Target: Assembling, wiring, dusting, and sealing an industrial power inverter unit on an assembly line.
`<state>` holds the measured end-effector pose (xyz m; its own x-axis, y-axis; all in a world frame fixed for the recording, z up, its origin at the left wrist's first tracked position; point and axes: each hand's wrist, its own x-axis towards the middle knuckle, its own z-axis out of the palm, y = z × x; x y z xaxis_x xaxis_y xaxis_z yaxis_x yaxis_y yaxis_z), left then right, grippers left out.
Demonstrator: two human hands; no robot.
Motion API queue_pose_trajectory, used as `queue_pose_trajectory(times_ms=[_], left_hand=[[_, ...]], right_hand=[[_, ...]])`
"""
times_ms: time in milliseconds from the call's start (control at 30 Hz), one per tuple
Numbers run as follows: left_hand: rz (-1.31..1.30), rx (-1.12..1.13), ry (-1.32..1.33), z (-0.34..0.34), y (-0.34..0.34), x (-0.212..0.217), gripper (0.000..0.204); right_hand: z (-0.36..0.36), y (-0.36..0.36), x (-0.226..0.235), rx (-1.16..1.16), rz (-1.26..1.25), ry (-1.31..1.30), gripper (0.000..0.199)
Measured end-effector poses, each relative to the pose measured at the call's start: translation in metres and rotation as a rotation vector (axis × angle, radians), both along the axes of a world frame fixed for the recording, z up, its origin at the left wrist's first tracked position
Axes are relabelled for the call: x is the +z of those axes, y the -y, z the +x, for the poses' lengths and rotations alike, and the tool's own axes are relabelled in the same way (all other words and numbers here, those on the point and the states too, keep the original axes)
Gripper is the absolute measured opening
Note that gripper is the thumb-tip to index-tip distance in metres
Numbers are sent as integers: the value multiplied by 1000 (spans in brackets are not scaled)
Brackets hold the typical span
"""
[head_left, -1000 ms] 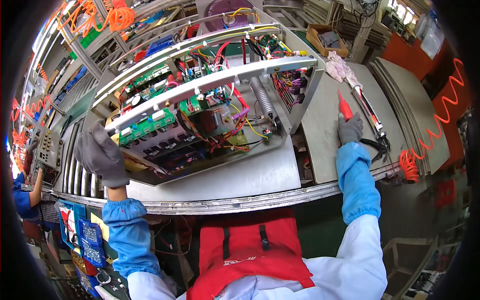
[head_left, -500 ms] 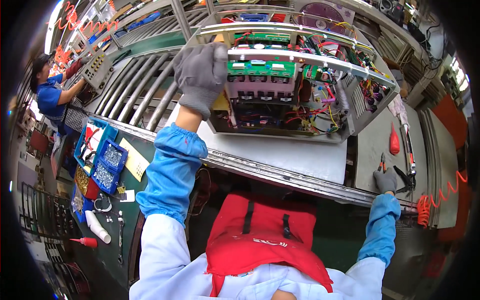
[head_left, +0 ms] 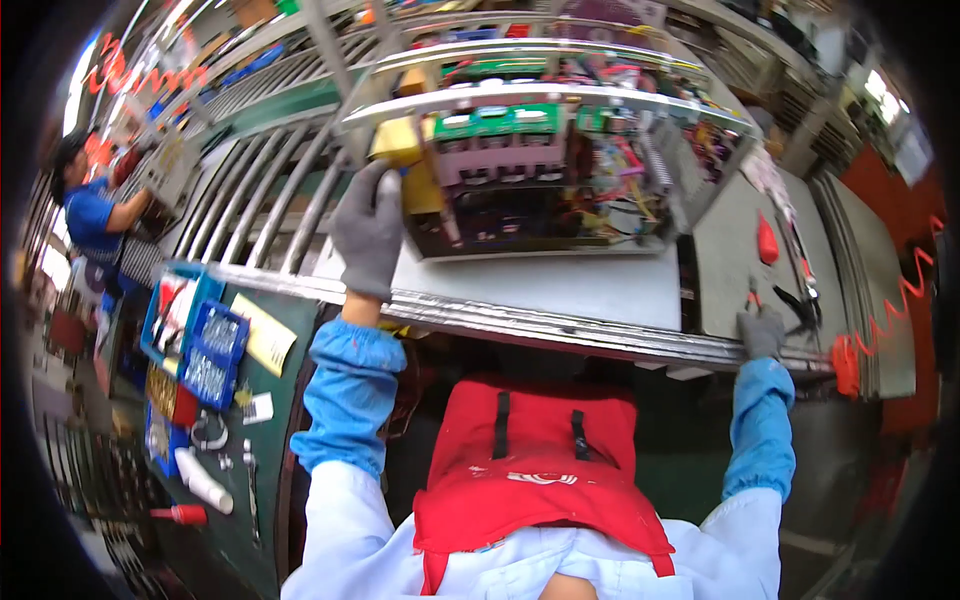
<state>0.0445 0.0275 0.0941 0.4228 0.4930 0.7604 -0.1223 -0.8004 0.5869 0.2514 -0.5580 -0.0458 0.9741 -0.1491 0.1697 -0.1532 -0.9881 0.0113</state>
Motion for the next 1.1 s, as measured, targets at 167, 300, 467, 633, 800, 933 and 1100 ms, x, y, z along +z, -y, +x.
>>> queue_pose_trajectory(times_ms=[167, 300, 467, 633, 800, 933, 1100], left_hand=[[9, 131, -153, 29, -14, -20, 34], [-292, 11, -154, 37, -18, -12, 32], [-456, -29, -189, 33, -15, -9, 32], [-449, 39, -166, 22, 5, 0, 24], [-701, -56, -237, 18, 25, 20, 29], [-655, -2, -273, 23, 25, 21, 34], [-550, 59, -383, 20, 18, -1, 43]], right_hand=[[-1, 17, 0, -143, 110, 286, 62], [1, 70, 15, -526, 282, 217, 51], [7, 113, 4, -74, -294, -150, 24], [56, 154, -14, -198, 240, -131, 40], [107, 214, -69, -336, 380, 5, 53], [130, 241, -95, -393, 978, 45, 41], [112, 226, -76, -445, 1261, -67, 25]])
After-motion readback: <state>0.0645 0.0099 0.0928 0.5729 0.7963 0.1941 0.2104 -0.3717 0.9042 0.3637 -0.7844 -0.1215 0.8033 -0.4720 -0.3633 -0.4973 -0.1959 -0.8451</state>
